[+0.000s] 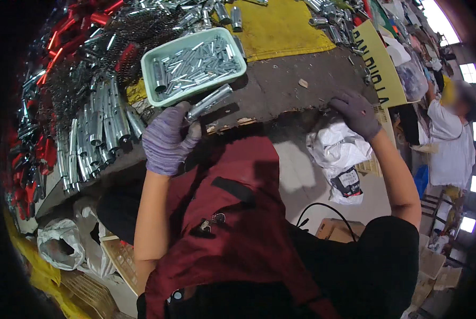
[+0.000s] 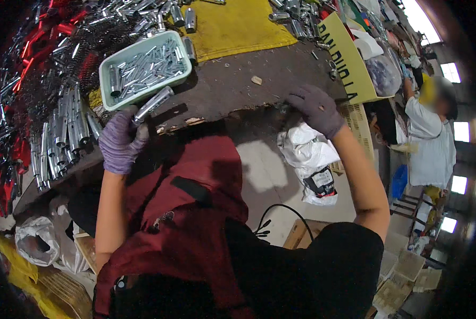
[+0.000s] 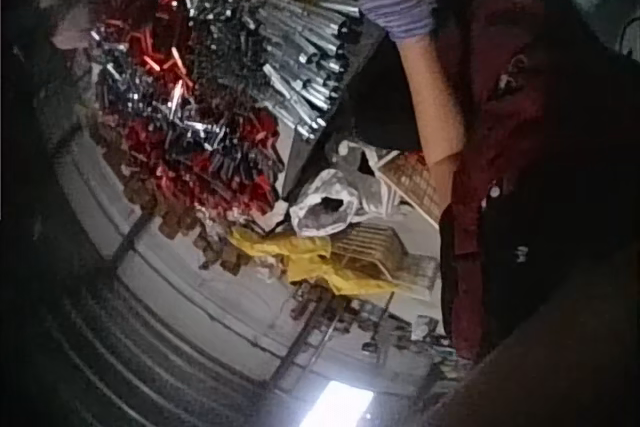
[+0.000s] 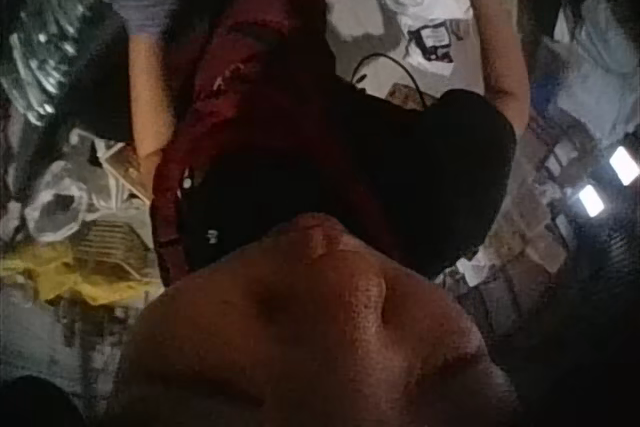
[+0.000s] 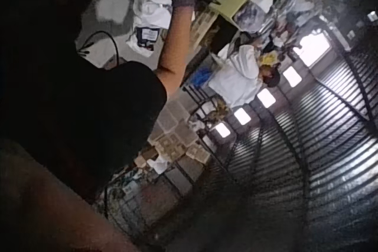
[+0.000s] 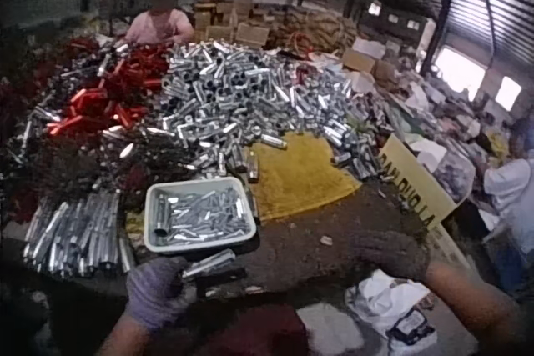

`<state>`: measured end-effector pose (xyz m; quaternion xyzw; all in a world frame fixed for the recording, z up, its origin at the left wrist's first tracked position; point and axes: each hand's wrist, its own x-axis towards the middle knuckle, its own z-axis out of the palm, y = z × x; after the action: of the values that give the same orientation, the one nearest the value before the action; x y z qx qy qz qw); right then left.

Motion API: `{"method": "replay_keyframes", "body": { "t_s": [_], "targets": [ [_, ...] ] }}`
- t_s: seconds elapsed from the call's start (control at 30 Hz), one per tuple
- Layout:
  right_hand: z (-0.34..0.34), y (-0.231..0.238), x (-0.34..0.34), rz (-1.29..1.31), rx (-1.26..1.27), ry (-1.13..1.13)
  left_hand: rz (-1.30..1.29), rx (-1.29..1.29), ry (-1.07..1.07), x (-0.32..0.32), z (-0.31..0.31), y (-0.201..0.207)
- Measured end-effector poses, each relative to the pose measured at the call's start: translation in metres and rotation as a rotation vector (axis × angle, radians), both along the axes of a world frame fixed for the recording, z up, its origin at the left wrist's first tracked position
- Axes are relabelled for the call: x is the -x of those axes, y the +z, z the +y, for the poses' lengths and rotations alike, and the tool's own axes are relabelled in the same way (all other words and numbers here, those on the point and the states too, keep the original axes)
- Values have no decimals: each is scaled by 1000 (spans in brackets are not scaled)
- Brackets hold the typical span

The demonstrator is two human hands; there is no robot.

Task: Manually assembling metal hardware components into sub-assemblies at a factory workbench.

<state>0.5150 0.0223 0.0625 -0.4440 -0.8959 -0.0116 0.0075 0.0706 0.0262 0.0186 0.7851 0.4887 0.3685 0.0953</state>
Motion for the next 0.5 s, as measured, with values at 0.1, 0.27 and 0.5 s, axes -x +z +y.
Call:
{"method": "replay_keyframes", "body": {
  "t_s": [0.1, 0.27, 0.5],
  "targets": [
    [-16, -13, -30, -111, -59, -20, 0, -46, 3, 1, 0, -4],
    [-16, -30, -5, 110, -229, -402, -42, -25, -15, 4, 0, -12],
    [-26, -6, 1, -211, -17, -47, 12, 39, 13, -2, 2, -9]
  ]
}}
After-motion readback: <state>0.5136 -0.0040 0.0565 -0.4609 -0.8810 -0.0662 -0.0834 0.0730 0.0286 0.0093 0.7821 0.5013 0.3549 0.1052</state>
